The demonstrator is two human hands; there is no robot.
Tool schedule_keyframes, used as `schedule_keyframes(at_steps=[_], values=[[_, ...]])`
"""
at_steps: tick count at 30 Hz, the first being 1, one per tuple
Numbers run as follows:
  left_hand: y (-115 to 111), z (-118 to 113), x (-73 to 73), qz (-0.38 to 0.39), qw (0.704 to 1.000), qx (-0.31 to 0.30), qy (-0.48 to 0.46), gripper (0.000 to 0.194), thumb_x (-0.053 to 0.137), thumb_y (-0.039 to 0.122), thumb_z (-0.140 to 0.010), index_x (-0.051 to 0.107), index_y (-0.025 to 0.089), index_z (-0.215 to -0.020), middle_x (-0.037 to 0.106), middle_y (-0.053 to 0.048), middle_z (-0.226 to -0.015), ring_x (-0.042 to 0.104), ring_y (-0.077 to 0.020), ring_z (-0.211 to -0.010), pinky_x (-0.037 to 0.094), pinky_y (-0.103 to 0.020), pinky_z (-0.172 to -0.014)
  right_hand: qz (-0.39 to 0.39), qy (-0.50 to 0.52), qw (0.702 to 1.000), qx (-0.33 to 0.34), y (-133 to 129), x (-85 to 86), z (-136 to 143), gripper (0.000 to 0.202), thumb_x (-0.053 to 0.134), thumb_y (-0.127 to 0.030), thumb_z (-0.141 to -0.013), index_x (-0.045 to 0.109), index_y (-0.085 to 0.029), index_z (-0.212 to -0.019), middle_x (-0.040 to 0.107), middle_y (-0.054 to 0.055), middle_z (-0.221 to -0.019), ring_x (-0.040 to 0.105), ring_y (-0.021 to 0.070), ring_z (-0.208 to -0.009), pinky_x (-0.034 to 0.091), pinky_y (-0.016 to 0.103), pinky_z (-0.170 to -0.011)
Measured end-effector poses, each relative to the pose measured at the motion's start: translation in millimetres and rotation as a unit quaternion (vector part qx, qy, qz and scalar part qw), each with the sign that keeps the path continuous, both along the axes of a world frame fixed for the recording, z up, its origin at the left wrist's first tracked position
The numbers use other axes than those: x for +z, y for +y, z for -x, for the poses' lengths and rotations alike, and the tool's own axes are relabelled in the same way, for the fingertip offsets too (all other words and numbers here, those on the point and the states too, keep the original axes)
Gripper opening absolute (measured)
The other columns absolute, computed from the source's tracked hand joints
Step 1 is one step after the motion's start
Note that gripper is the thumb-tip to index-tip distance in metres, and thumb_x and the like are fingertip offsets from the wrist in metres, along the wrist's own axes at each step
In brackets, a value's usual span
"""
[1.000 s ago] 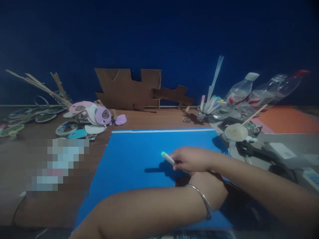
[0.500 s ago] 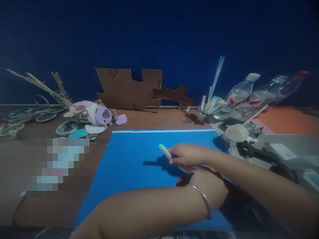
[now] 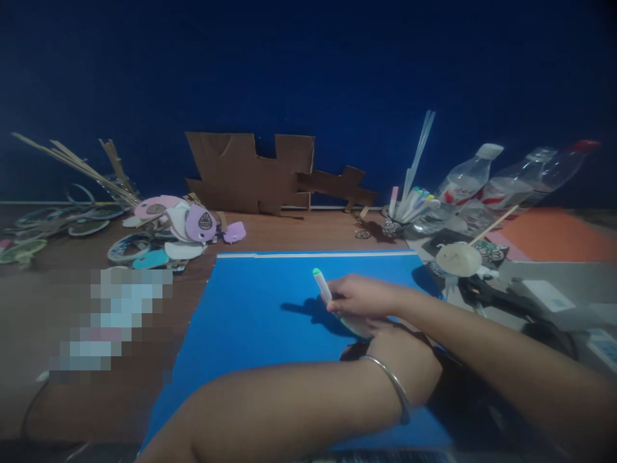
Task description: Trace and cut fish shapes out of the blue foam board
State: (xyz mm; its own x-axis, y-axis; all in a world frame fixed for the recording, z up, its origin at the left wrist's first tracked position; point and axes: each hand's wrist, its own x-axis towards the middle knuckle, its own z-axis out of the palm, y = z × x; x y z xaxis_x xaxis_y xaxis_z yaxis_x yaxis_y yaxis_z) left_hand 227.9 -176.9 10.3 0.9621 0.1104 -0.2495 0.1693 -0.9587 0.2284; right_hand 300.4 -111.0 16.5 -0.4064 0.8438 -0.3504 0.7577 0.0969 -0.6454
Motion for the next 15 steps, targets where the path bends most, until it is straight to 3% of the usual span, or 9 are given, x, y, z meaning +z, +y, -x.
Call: schedule_keyframes(at_steps=[4,15], values=[[0.7,0.0,3.0,-0.005,0.999,0.006,0.040,0.036,0.044,0.016,-0.084,0.062,0.010,-0.115,0.061,-0.026,-0.109,0.051,-0.0466,-0.108,0.042,-0.070,-0.076,-0.012,0.012,1.000,-0.001,1.2,-2.8,-0.1,0.032,0.050,-0.043,-0.084,0.061,-0.017,-0.099,0.067,0.008,-0.094,0.060,0.0209,-0.080,0.041,0.028,-0.062],[0.2,0.3,3.8,-0.020,0.999,0.010,0.048,0.031,0.046,0.015,-0.084,0.066,0.011,-0.106,0.064,-0.021,-0.102,0.057,-0.0401,-0.099,0.046,-0.065,-0.076,-0.045,0.041,0.998,-0.021,-1.9,-8.5,-1.1,0.028,0.051,-0.041,-0.084,0.062,-0.018,-0.097,0.067,0.007,-0.097,0.061,0.0212,-0.085,0.043,0.029,-0.071]])
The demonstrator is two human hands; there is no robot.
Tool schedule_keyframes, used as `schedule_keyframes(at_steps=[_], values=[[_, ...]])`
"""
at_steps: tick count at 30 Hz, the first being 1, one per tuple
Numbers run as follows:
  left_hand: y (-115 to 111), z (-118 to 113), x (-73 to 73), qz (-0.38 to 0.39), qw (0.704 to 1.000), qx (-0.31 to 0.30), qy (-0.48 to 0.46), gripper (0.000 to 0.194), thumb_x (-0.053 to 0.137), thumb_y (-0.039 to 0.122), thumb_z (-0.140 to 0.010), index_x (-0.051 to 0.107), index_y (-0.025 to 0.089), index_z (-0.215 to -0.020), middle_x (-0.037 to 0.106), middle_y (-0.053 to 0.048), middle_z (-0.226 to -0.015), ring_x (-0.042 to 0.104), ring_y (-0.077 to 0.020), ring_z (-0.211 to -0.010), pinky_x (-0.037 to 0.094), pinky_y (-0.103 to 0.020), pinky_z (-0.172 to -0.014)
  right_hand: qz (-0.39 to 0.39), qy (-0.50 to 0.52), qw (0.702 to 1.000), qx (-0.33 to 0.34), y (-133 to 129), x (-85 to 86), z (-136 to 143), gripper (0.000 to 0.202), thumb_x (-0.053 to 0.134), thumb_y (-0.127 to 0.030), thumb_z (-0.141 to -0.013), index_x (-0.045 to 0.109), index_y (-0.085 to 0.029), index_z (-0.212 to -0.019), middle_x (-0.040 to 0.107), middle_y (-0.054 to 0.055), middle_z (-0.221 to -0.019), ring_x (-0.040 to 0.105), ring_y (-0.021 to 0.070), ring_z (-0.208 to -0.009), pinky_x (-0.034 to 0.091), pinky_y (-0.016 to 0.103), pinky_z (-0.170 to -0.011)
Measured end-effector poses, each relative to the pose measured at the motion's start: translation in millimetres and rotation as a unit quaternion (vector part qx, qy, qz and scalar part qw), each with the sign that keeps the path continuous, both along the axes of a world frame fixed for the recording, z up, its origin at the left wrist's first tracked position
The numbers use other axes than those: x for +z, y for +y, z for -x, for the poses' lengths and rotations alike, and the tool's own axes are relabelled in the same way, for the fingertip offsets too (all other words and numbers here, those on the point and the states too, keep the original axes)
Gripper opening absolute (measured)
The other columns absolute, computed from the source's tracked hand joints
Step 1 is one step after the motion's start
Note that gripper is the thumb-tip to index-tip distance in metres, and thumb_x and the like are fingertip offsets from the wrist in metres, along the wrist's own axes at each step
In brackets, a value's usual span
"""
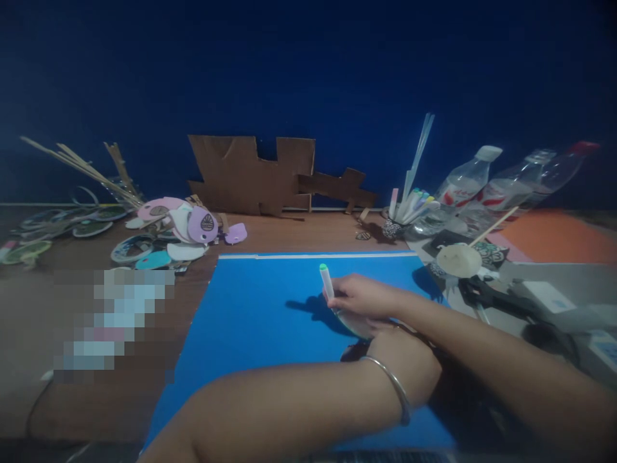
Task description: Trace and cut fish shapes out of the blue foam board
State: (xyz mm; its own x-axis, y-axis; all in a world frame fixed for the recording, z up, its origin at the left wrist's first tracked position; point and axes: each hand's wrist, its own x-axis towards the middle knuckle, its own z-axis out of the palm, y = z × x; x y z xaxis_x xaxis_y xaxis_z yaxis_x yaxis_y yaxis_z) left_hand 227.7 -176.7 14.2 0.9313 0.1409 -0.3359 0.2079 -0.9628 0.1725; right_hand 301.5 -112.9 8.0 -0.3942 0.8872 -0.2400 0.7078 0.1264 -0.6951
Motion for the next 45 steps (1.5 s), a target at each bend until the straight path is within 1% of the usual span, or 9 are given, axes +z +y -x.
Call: schedule_keyframes(at_steps=[11,16,23,26,29,32,36,40,45], values=[[1.1,0.5,8.3,0.009,1.000,-0.009,0.017,0.033,0.043,0.012,-0.083,0.065,0.009,-0.107,0.063,-0.020,-0.103,0.056,-0.0409,-0.100,0.047,-0.064,-0.075,0.009,0.025,0.999,-0.043,-3.6,-2.3,-0.6,0.030,0.051,-0.043,-0.084,0.062,-0.020,-0.100,0.067,0.006,-0.098,0.061,0.0213,-0.085,0.044,0.031,-0.070],[0.6,1.6,6.4,-0.006,1.000,0.004,0.000,0.035,0.041,0.011,-0.084,0.064,0.010,-0.111,0.062,-0.022,-0.108,0.055,-0.0406,-0.105,0.045,-0.064,-0.079,-0.024,0.112,0.986,-0.124,-5.8,-3.7,-4.3,0.023,0.052,-0.038,-0.083,0.062,-0.019,-0.092,0.066,0.005,-0.092,0.061,0.0185,-0.081,0.045,0.031,-0.070],[-5.7,6.1,-4.4,-0.084,0.996,0.024,-0.033,0.038,0.042,0.015,-0.085,0.058,-0.001,-0.116,0.058,-0.033,-0.108,0.056,-0.0444,-0.102,0.050,-0.054,-0.065,-0.102,0.307,0.913,-0.249,-19.2,8.8,-20.9,0.018,0.059,-0.036,-0.079,0.056,-0.019,-0.082,0.055,-0.002,-0.066,0.050,0.0105,-0.054,0.043,0.026,-0.051],[-0.2,10.1,-2.7,-0.078,0.994,0.033,-0.072,0.032,0.042,0.014,-0.084,0.061,0.003,-0.107,0.064,-0.026,-0.093,0.061,-0.0355,-0.092,0.051,-0.045,-0.063,-0.163,0.362,0.871,-0.290,-28.8,11.8,-30.9,0.015,0.061,-0.035,-0.079,0.057,-0.020,-0.080,0.052,-0.004,-0.060,0.048,0.0103,-0.050,0.040,0.025,-0.047],[19.7,14.3,4.7,-0.070,0.990,0.043,-0.116,0.027,0.048,0.016,-0.082,0.059,0.006,-0.104,0.062,-0.018,-0.088,0.060,-0.0254,-0.082,0.049,-0.034,-0.059,-0.208,0.401,0.825,-0.339,-39.4,9.6,-42.8,0.012,0.062,-0.034,-0.079,0.058,-0.022,-0.080,0.049,-0.004,-0.056,0.046,0.0107,-0.048,0.038,0.025,-0.045],[48.0,18.6,11.4,-0.096,0.984,0.062,-0.137,0.040,0.059,0.031,-0.074,0.055,0.009,-0.107,0.055,-0.017,-0.105,0.054,-0.0272,-0.094,0.047,-0.037,-0.071,-0.220,0.403,0.799,-0.388,-49.4,1.0,-56.8,0.012,0.063,-0.035,-0.078,0.059,-0.024,-0.079,0.049,-0.003,-0.056,0.046,0.0117,-0.049,0.039,0.026,-0.045],[76.6,22.8,11.3,-0.067,0.994,0.054,-0.067,0.059,0.063,0.044,-0.062,0.050,0.013,-0.110,0.050,-0.014,-0.110,0.049,-0.0279,-0.098,0.044,-0.039,-0.079,-0.208,0.427,0.755,-0.452,-56.8,-19.7,-74.8,0.015,0.065,-0.038,-0.076,0.059,-0.024,-0.077,0.049,-0.003,-0.058,0.043,0.0113,-0.049,0.036,0.026,-0.043],[83.3,22.1,9.4,-0.049,0.998,0.037,-0.025,0.052,0.061,0.034,-0.065,0.048,0.012,-0.110,0.051,-0.014,-0.109,0.050,-0.0280,-0.097,0.045,-0.039,-0.077,-0.211,0.392,0.757,-0.479,-57.5,-35.4,-83.8,0.021,0.066,-0.041,-0.073,0.058,-0.022,-0.078,0.048,-0.004,-0.055,0.043,0.0118,-0.049,0.036,0.026,-0.044],[81.2,20.0,13.2,-0.043,0.999,0.031,-0.014,0.051,0.063,0.036,-0.063,0.049,0.013,-0.107,0.052,-0.015,-0.110,0.051,-0.0293,-0.098,0.046,-0.039,-0.077,-0.199,0.346,0.769,-0.500,-57.4,-32.7,-79.6,0.029,0.063,-0.046,-0.072,0.056,-0.019,-0.081,0.048,-0.004,-0.054,0.043,0.0107,-0.049,0.036,0.026,-0.047]])
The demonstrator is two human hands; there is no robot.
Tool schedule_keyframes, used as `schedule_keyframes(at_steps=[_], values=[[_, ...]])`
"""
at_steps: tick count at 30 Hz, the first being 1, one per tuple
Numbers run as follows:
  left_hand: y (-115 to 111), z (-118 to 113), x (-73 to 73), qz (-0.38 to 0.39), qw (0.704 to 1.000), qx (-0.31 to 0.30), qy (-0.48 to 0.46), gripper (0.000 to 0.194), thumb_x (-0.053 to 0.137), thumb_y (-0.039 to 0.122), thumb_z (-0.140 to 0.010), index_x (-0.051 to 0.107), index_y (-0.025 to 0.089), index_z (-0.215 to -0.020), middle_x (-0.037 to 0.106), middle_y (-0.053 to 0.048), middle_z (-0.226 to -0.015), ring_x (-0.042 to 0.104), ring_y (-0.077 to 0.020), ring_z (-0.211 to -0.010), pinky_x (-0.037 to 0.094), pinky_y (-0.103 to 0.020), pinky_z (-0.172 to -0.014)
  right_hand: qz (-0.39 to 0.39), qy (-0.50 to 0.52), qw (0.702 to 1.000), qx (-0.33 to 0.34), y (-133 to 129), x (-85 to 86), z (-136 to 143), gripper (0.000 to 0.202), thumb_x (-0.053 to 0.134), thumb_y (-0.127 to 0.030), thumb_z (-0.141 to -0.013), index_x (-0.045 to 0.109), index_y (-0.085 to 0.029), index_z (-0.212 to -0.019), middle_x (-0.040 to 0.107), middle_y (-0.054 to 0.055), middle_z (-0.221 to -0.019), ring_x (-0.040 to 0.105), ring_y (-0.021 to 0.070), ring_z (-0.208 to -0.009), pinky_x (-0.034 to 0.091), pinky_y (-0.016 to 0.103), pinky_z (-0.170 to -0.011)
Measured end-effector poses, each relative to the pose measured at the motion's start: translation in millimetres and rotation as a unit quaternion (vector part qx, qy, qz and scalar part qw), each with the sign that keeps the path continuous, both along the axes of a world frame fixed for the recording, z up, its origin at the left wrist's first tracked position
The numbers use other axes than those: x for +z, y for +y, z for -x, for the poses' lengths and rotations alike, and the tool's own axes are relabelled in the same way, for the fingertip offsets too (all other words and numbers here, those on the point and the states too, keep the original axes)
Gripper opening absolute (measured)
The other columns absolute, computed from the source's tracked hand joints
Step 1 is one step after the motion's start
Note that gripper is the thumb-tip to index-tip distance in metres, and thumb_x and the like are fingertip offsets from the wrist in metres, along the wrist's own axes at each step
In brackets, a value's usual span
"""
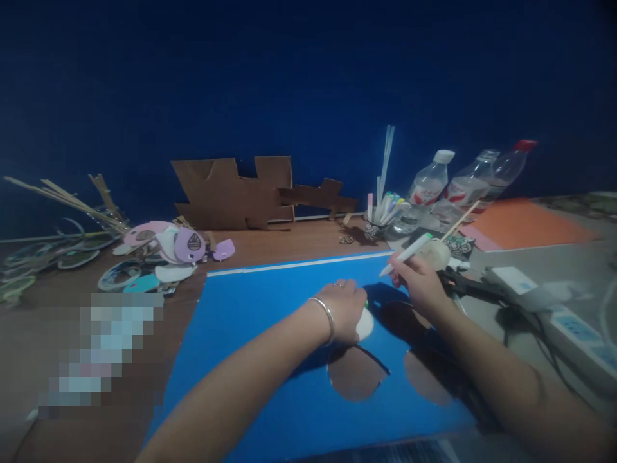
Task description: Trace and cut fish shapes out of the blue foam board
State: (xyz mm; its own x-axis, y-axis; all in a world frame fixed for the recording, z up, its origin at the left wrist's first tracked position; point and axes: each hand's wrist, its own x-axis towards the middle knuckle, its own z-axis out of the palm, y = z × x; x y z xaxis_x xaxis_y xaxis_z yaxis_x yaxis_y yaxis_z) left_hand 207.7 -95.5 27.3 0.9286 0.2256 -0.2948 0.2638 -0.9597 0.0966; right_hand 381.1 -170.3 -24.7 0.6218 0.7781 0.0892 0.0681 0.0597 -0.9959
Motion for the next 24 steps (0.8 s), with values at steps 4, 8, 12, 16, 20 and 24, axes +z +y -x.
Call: schedule_keyframes(at_steps=[4,8,12,16,20,24], values=[[-1.7,-0.9,-1.5,0.013,1.000,-0.005,-0.005,0.059,0.066,0.048,-0.061,0.049,0.014,-0.106,0.052,-0.015,-0.110,0.051,-0.0303,-0.100,0.046,-0.040,-0.077,0.031,-0.018,0.999,-0.010,-1.1,5.0,5.3,0.030,0.060,-0.047,-0.073,0.056,-0.019,-0.083,0.048,-0.003,-0.056,0.043,0.0110,-0.049,0.037,0.025,-0.048],[-7.1,-2.7,-7.6,0.015,1.000,-0.003,0.003,0.062,0.067,0.048,-0.060,0.047,0.015,-0.108,0.051,-0.014,-0.110,0.051,-0.0310,-0.100,0.047,-0.041,-0.076,0.040,-0.017,0.999,-0.003,-2.0,4.8,6.1,0.026,0.060,-0.043,-0.074,0.056,-0.019,-0.080,0.048,-0.004,-0.056,0.044,0.0109,-0.051,0.037,0.025,-0.049],[-2.5,-2.5,-3.2,0.015,1.000,-0.019,0.014,0.058,0.067,0.037,-0.059,0.047,0.013,-0.107,0.050,-0.014,-0.109,0.051,-0.0298,-0.097,0.047,-0.038,-0.073,0.033,0.000,0.999,-0.009,-2.3,3.8,4.9,0.026,0.062,-0.043,-0.073,0.056,-0.019,-0.080,0.049,-0.004,-0.055,0.042,0.0104,-0.050,0.036,0.025,-0.049],[27.8,7.4,19.1,0.035,0.999,0.029,-0.015,0.055,0.063,0.039,-0.061,0.045,0.015,-0.107,0.049,-0.011,-0.107,0.049,-0.0259,-0.097,0.046,-0.034,-0.075,0.024,0.016,1.000,-0.011,-3.2,3.4,4.7,0.025,0.063,-0.042,-0.071,0.055,-0.019,-0.078,0.049,-0.005,-0.053,0.043,0.0110,-0.049,0.036,0.025,-0.048],[69.2,24.7,36.3,0.061,0.993,0.103,-0.007,0.058,0.060,0.048,-0.063,0.043,0.017,-0.109,0.047,-0.008,-0.110,0.048,-0.0223,-0.096,0.044,-0.031,-0.079,0.011,0.023,1.000,0.015,-2.3,0.4,4.9,0.023,0.063,-0.040,-0.071,0.052,-0.020,-0.077,0.047,-0.005,-0.053,0.043,0.0113,-0.049,0.034,0.025,-0.047],[102.2,38.5,29.6,-0.013,0.980,0.197,-0.011,0.059,0.062,0.043,-0.062,0.044,0.016,-0.111,0.047,-0.010,-0.113,0.049,-0.0243,-0.100,0.043,-0.033,-0.083,0.012,-0.018,0.999,0.048,-2.3,1.3,6.1,0.021,0.062,-0.039,-0.071,0.052,-0.021,-0.074,0.047,-0.004,-0.055,0.043,0.0120,-0.050,0.035,0.026,-0.048]])
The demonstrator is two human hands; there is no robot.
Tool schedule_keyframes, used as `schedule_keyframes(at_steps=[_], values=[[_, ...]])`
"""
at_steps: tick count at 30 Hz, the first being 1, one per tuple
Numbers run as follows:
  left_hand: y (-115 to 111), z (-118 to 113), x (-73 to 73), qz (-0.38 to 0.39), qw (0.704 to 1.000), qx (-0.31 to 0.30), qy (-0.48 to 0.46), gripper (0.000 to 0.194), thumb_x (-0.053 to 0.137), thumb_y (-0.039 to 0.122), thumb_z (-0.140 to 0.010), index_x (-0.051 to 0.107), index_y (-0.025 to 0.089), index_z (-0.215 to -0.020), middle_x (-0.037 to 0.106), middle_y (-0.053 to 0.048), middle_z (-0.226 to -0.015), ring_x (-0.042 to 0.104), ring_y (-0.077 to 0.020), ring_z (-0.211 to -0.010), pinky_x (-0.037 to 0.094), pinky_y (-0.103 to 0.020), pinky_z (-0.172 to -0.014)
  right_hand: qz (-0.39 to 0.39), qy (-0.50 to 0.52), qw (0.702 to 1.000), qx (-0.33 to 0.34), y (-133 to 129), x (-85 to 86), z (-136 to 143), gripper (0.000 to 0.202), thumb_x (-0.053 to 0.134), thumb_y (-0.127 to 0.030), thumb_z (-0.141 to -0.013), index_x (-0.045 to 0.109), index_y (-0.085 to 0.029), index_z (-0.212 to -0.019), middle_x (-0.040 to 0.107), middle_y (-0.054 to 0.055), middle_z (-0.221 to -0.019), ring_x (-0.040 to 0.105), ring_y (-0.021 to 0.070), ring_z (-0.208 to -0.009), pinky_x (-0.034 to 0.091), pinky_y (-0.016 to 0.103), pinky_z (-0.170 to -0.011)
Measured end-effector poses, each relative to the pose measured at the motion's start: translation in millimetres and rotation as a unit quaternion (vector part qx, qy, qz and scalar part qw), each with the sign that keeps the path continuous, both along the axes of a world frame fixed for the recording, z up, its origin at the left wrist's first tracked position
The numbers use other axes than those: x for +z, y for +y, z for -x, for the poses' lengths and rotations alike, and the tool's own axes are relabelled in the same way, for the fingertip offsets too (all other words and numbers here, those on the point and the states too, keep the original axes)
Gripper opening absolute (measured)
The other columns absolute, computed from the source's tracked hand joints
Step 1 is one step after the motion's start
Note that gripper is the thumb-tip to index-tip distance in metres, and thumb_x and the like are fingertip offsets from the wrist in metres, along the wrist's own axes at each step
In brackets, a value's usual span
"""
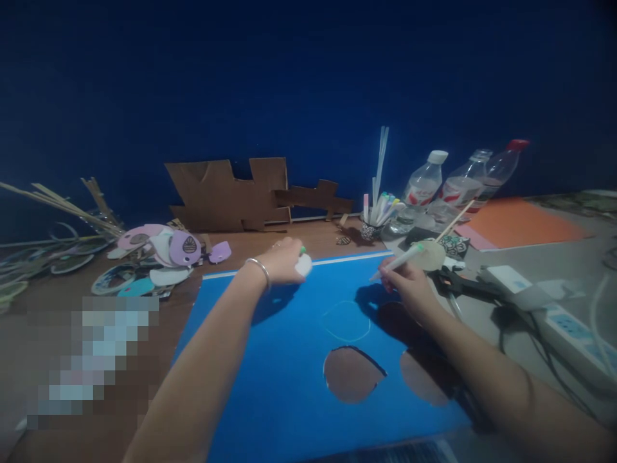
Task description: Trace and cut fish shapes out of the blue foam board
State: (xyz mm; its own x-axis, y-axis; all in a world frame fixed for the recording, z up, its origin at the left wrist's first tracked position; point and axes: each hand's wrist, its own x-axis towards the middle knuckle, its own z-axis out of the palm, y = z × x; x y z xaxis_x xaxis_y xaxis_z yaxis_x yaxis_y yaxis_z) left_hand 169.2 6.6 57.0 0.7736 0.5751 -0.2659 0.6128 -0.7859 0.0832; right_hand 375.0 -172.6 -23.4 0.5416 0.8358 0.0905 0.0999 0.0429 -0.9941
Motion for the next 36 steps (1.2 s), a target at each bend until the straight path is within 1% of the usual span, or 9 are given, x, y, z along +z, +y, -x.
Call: schedule_keyframes(at_steps=[4,6,9,11,13,18,21,27,36], values=[[14.3,3.6,-13.2,-0.066,0.995,0.071,0.038,0.058,0.063,0.040,-0.062,0.047,0.014,-0.112,0.049,-0.014,-0.116,0.048,-0.0301,-0.106,0.042,-0.038,-0.085,0.043,-0.042,0.998,0.030,-7.6,13.6,12.1,0.016,0.064,-0.033,-0.070,0.053,-0.022,-0.073,0.050,-0.002,-0.059,0.047,0.0134,-0.055,0.037,0.027,-0.050],[10.8,-1.2,-17.1,-0.063,0.996,0.061,0.007,0.050,0.057,0.043,-0.070,0.049,0.014,-0.109,0.052,-0.014,-0.114,0.051,-0.0287,-0.104,0.043,-0.036,-0.082,0.060,-0.039,0.996,0.055,-12.6,23.8,24.7,0.016,0.064,-0.032,-0.070,0.052,-0.022,-0.070,0.049,-0.003,-0.058,0.046,0.0123,-0.054,0.035,0.025,-0.048],[-5.4,-15.8,-22.9,-0.041,0.997,0.018,-0.065,0.031,0.042,0.040,-0.083,0.052,0.017,-0.102,0.061,-0.009,-0.102,0.058,-0.0223,-0.091,0.045,-0.030,-0.074,0.089,-0.045,0.982,0.162,-15.2,37.2,47.5,0.017,0.065,-0.031,-0.070,0.052,-0.021,-0.066,0.047,-0.004,-0.055,0.040,0.0101,-0.050,0.032,0.024,-0.046],[-17.8,-26.3,-29.6,-0.053,0.996,0.004,-0.078,0.025,0.040,0.035,-0.084,0.054,0.019,-0.099,0.064,-0.008,-0.096,0.060,-0.0220,-0.087,0.044,-0.029,-0.070,0.105,-0.028,0.968,0.224,-10.6,40.1,60.9,0.013,0.062,-0.027,-0.072,0.051,-0.021,-0.067,0.048,-0.004,-0.055,0.041,0.0101,-0.050,0.031,0.023,-0.046],[-26.9,-33.5,-38.4,-0.066,0.996,0.005,-0.066,0.023,0.040,0.030,-0.084,0.056,0.020,-0.097,0.066,-0.007,-0.094,0.062,-0.0226,-0.086,0.044,-0.030,-0.069,0.127,-0.023,0.959,0.251,-1.8,35.5,69.9,0.009,0.059,-0.025,-0.072,0.052,-0.020,-0.068,0.052,-0.003,-0.056,0.043,0.0109,-0.051,0.032,0.023,-0.046],[-29.8,-36.7,-58.5,-0.065,0.996,0.000,-0.059,0.024,0.040,0.029,-0.083,0.059,0.022,-0.096,0.067,-0.008,-0.092,0.063,-0.0240,-0.085,0.045,-0.032,-0.070,0.125,-0.073,0.966,0.213,16.1,6.4,74.7,0.020,0.060,-0.034,-0.074,0.052,-0.020,-0.063,0.058,-0.001,-0.057,0.050,0.0133,-0.053,0.036,0.024,-0.049],[-26.1,-37.6,-64.7,-0.045,0.998,-0.011,-0.053,0.024,0.040,0.029,-0.081,0.060,0.023,-0.093,0.068,-0.008,-0.091,0.064,-0.0245,-0.083,0.046,-0.032,-0.068,0.140,-0.093,0.965,0.201,16.1,-3.3,74.1,0.023,0.056,-0.037,-0.077,0.052,-0.020,-0.063,0.058,-0.001,-0.056,0.052,0.0141,-0.054,0.037,0.025,-0.050],[-21.5,-40.8,-70.6,-0.035,0.997,-0.026,-0.058,0.025,0.040,0.030,-0.081,0.061,0.022,-0.091,0.068,-0.008,-0.091,0.064,-0.0249,-0.084,0.046,-0.033,-0.069,0.130,-0.197,0.945,0.225,13.0,-6.1,75.5,0.023,0.053,-0.035,-0.079,0.053,-0.019,-0.062,0.056,0.000,-0.058,0.048,0.0137,-0.055,0.032,0.025,-0.050],[-21.0,-41.1,-72.7,-0.030,0.997,-0.034,-0.060,0.025,0.041,0.031,-0.081,0.061,0.022,-0.092,0.068,-0.007,-0.091,0.063,-0.0242,-0.082,0.045,-0.032,-0.068,0.134,-0.217,0.941,0.224,13.6,-8.3,75.0,0.022,0.053,-0.035,-0.079,0.053,-0.020,-0.062,0.058,0.000,-0.060,0.049,0.0142,-0.056,0.034,0.026,-0.050]])
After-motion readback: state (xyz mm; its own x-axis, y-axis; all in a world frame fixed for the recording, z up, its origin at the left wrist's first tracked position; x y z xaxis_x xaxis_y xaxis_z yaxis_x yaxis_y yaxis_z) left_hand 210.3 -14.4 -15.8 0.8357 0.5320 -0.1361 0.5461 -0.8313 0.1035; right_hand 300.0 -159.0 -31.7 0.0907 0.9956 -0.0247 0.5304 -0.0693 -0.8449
